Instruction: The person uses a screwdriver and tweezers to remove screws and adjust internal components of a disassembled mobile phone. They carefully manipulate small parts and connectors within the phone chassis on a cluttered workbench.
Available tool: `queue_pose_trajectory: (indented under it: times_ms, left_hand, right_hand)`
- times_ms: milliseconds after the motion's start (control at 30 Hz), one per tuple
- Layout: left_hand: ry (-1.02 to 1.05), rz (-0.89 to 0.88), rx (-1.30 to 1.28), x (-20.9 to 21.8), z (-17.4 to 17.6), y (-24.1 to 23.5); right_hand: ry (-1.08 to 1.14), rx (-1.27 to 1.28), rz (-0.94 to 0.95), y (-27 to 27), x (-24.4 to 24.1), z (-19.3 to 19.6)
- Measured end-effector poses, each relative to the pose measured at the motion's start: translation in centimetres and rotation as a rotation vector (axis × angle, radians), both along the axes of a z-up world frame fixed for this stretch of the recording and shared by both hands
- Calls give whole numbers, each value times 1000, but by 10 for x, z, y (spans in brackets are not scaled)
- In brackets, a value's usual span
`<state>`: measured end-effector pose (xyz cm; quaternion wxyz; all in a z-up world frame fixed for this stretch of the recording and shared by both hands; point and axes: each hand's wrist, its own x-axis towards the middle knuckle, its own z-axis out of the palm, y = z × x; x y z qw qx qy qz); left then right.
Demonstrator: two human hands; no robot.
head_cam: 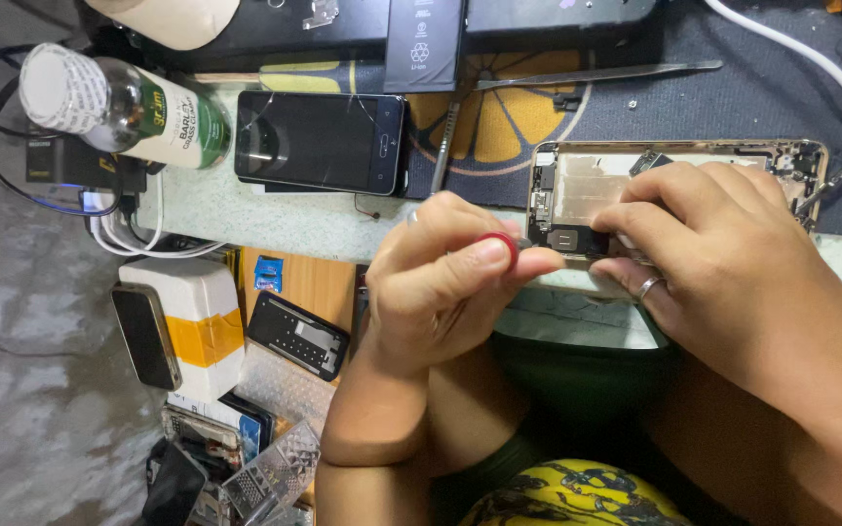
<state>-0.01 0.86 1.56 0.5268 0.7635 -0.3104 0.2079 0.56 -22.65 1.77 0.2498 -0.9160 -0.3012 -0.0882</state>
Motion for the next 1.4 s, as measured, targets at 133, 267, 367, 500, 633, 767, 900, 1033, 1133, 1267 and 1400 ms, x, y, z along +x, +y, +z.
queue_pose_trajectory:
  times_ms: [133, 267, 367, 500, 633, 767, 900, 1033, 1133, 1267, 1400]
  left_hand:
    - [-66, -32, -8, 5, 2, -1]
    - [-43, -8, 5, 0, 2, -2]
    - [-60, 38, 13, -3, 0, 1]
    - [23, -27, -83, -2, -7, 1]
    - [-25, 14, -56, -3, -9, 3]
    - [6, -57, -94, -2, -8, 0]
    - [-18, -12, -41, -2, -5, 1]
    - [-16, -70, 21, -2, 0, 3]
    - [-30, -56, 56, -3, 2, 3]
    - [-42, -114, 69, 3, 3, 6]
    - [-96, -25, 87, 2, 0, 5]
  right_hand:
    - [0, 5, -4, 0, -1, 1]
    - [8, 1, -2, 0, -1, 1]
    - [5, -2, -9, 1, 0, 2]
    - [18, -1, -18, 1, -3, 2]
    - [11, 9, -17, 2, -1, 2]
    - [11, -2, -21, 1, -1, 2]
    - [17, -1, -18, 1, -1, 2]
    - [17, -8, -15, 1, -1, 3]
    - [28, -7, -13, 1, -2, 3]
    - [14, 0, -12, 2, -1, 4]
    - [25, 0, -13, 1, -2, 3]
